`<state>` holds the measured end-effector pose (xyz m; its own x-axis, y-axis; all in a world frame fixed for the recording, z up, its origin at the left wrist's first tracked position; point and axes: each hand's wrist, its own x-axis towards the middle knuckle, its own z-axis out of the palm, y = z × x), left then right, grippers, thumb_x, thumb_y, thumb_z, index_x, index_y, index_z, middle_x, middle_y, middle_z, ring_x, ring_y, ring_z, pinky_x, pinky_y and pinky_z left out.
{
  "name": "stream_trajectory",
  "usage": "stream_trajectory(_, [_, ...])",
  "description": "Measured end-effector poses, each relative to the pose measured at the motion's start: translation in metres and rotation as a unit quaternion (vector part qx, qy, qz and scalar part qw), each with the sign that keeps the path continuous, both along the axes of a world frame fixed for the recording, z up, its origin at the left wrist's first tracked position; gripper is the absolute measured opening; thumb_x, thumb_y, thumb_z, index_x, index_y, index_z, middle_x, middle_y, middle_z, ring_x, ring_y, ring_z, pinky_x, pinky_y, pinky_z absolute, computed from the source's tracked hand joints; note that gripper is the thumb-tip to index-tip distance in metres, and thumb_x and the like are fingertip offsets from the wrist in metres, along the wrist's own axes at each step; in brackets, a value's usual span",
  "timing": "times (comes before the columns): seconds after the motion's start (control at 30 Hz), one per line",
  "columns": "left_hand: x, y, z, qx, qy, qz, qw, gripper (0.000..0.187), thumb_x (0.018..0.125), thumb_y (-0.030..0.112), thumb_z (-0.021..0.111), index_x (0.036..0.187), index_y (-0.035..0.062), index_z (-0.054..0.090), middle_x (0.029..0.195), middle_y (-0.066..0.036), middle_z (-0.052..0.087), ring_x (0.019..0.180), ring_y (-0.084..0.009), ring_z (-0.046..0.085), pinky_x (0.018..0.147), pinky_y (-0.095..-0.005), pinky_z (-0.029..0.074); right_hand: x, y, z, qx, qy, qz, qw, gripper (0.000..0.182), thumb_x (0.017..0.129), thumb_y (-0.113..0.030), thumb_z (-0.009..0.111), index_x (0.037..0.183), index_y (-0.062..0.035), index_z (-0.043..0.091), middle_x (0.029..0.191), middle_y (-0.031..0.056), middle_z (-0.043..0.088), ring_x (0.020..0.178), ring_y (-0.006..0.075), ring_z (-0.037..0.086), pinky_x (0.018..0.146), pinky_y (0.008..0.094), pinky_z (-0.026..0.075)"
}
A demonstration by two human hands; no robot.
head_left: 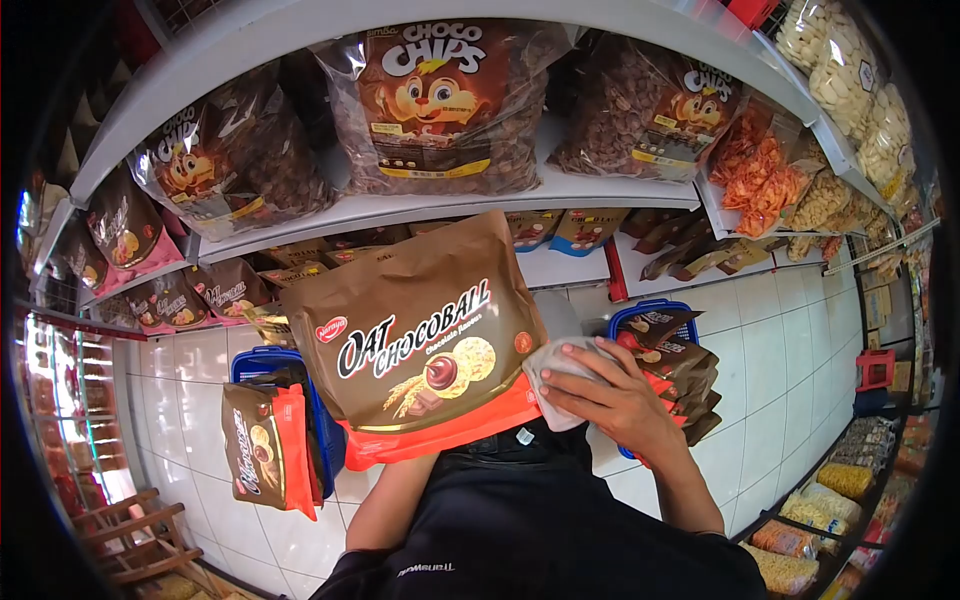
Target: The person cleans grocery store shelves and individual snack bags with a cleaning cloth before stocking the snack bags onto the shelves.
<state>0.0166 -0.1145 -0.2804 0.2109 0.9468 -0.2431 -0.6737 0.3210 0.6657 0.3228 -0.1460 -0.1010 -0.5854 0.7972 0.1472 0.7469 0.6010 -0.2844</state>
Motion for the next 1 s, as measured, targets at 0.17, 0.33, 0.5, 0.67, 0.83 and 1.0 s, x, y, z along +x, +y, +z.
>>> stream_trajectory(0.17, [0.003,0.000,0.003,0.003,-0.003,-0.005,1.000,0.060,0.119,0.045,0.048,0.165,0.0081,0.044,0.166,-0.016,0.052,0.146,-0.0302,0.057,0.119,-0.0485,0.053,0.023,-0.004,-0.005,-0.104,0.105,0.007,0.989,0.058,0.086,0.014,0.061,0.135,-0.0137,0.077,0.147,0.0016,0.071,0.145,0.0264,0.062,0.131,0.0556,0.037])
stream_trajectory(0.33, [0.009,-0.004,0.003,0.005,-0.006,-0.009,1.000,0.060,0.119,0.046,0.048,0.166,0.0080,0.044,0.166,-0.016,0.052,0.146,-0.0301,0.057,0.119,-0.0485,0.053,-0.015,0.009,-0.004,-0.049,0.283,-0.216,0.933,0.065,0.083,0.015,0.056,0.144,-0.0018,0.068,0.148,0.0184,0.070,0.146,0.0353,0.062,0.129,0.0577,0.037])
stream_trajectory(0.5, [0.017,-0.008,0.003,0.006,-0.008,-0.022,1.000,0.061,0.119,0.046,0.048,0.166,0.0080,0.044,0.166,-0.016,0.052,0.147,-0.0301,0.057,0.119,-0.0485,0.053,-0.062,0.028,-0.008,-0.005,0.102,-0.116,0.988,0.076,0.084,0.011,0.060,0.159,-0.0012,0.056,0.164,0.0194,0.057,0.158,0.0328,0.050,0.131,0.0583,0.031])
stream_trajectory(0.67, [0.027,-0.013,0.003,0.008,-0.011,-0.037,0.999,0.061,0.118,0.047,0.048,0.166,0.0080,0.044,0.166,-0.016,0.052,0.147,-0.0300,0.057,0.119,-0.0484,0.053,-0.112,0.020,-0.011,-0.044,0.119,0.021,0.992,0.075,0.087,0.007,0.064,0.161,-0.0035,0.055,0.169,0.0157,0.053,0.161,0.0296,0.045,0.132,0.0596,0.031])
stream_trajectory(0.83, [0.029,-0.019,0.003,0.005,-0.024,-0.045,0.999,0.062,0.118,0.047,0.048,0.166,0.0080,0.044,0.166,-0.016,0.052,0.147,-0.0299,0.057,0.119,-0.0484,0.053,-0.138,0.003,-0.025,-0.088,0.180,0.221,0.955,0.066,0.091,0.003,0.064,0.156,-0.0053,0.060,0.169,0.0112,0.053,0.161,0.0269,0.045,0.133,0.0589,0.032])
stream_trajectory(1.0, [0.023,-0.014,0.005,0.004,-0.018,-0.039,0.999,0.062,0.118,0.047,0.048,0.166,0.0080,0.044,0.166,-0.016,0.052,0.147,-0.0299,0.057,0.119,-0.0484,0.053,-0.124,0.003,-0.009,-0.317,0.392,0.191,0.842,0.050,0.095,0.003,0.065,0.144,-0.0009,0.066,0.142,0.0100,0.072,0.137,0.0286,0.067,0.122,0.0503,0.048])
